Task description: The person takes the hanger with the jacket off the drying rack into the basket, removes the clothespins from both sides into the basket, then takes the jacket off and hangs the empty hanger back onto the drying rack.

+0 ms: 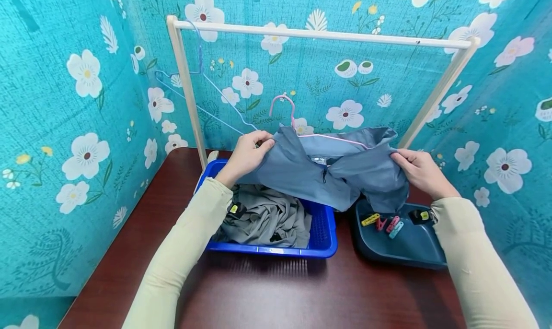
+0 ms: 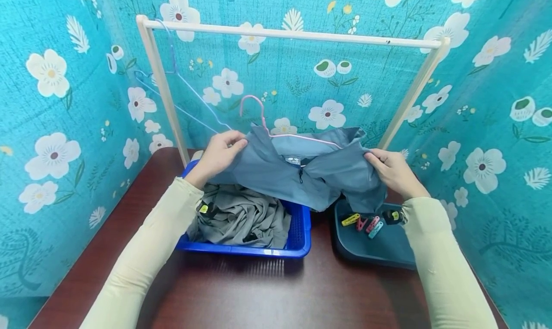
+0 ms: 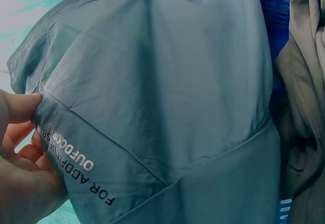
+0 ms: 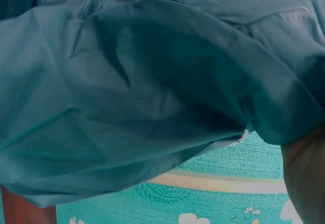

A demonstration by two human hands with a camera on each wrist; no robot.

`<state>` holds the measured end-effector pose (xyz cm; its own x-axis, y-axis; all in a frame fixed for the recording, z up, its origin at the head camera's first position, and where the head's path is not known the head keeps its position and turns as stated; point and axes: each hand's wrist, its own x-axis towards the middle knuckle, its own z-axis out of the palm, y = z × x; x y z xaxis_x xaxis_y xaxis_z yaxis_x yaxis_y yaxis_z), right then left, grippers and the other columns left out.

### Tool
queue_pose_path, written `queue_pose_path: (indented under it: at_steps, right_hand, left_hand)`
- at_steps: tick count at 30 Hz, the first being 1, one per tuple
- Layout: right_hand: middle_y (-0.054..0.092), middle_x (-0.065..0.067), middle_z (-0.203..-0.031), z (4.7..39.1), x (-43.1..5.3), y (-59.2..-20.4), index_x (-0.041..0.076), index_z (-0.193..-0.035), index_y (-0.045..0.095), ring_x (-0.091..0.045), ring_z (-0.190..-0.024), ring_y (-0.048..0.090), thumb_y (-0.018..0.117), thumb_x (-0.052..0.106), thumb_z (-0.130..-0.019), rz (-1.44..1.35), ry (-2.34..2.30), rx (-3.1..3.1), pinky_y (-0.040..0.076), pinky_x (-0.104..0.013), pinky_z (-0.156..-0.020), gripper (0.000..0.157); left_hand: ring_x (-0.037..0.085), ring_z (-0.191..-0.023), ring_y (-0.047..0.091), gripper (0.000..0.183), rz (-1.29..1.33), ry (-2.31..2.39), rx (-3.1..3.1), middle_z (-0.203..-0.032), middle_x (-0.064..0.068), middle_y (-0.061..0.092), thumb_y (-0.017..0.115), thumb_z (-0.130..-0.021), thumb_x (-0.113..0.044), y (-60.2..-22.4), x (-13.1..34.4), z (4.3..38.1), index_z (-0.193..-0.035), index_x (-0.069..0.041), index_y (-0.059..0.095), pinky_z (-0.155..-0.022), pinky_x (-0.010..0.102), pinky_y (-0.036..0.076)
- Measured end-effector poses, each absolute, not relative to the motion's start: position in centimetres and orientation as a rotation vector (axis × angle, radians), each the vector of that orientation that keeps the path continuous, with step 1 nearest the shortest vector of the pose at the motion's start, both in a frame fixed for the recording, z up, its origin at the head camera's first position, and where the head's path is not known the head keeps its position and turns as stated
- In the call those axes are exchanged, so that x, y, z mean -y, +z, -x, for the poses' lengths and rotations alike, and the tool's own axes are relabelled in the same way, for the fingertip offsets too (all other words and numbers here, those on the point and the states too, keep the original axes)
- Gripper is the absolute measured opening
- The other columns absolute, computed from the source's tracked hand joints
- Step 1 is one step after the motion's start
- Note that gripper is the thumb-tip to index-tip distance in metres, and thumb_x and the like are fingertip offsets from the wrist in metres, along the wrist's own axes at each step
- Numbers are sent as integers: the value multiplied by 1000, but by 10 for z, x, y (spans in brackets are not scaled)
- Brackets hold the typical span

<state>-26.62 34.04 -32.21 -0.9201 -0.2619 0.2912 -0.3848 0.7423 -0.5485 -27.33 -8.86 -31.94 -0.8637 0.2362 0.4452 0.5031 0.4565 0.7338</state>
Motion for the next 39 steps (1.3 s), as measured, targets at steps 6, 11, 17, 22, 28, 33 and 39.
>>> queue_pose_path:
  at_steps: [6,11,17,22,28,33,39]
  right_hand:
    - [61,-19,-99,263,-347,-317,-1,-116,60,1,-79,54,38,38,-102,-460,997,2854,40,-12,-67,47]
    - [30,-3,-59,264,-348,-318,-2,-70,40,-20,-52,39,37,43,-101,-384,1105,2902,33,-33,-52,54]
    - [32,0,-59,266,-350,-319,-2,-75,48,-19,-51,40,41,39,-101,-358,1143,2902,34,-33,-51,50]
    - [54,1,-76,266,-350,-320,-1,-107,58,-16,-67,50,49,29,-99,-284,1303,2759,44,-27,-58,32]
    - [58,7,-108,262,-347,-322,5,-123,57,-10,-92,54,55,16,-97,-461,1462,2545,47,-18,-72,28]
    - [60,4,-109,261,-338,-323,3,-121,61,-10,-94,55,57,9,-95,-573,1551,2373,45,-15,-75,27]
    - [64,13,-82,263,-329,-320,3,-102,71,-9,-70,54,59,22,-95,-323,1358,2361,45,-16,-62,24]
  left_hand:
    - [19,-76,52,19,623,-1362,2389,-96,6,64,55,-97,-16,-319,87,273,-106,-6,69,-67,34,41]
    - [19,-80,54,19,622,-1341,2358,-98,6,65,56,-97,-16,-319,85,272,-106,-6,69,-70,35,43]
    - [19,-80,54,19,637,-1329,2339,-98,6,65,56,-97,-16,-318,83,270,-105,-6,70,-69,35,44]
    - [19,-77,52,19,680,-1320,2354,-96,6,64,55,-97,-16,-319,83,269,-106,-5,69,-67,34,42]
    - [19,-76,51,19,716,-1316,2355,-95,6,63,55,-97,-15,-320,81,270,-104,-5,69,-66,33,42]
    - [19,-78,52,19,703,-1330,2364,-97,6,64,56,-97,-15,-321,81,272,-105,-5,69,-67,33,42]
    - [19,-80,53,20,687,-1346,2352,-99,6,64,56,-97,-16,-321,82,273,-107,-5,69,-69,34,43]
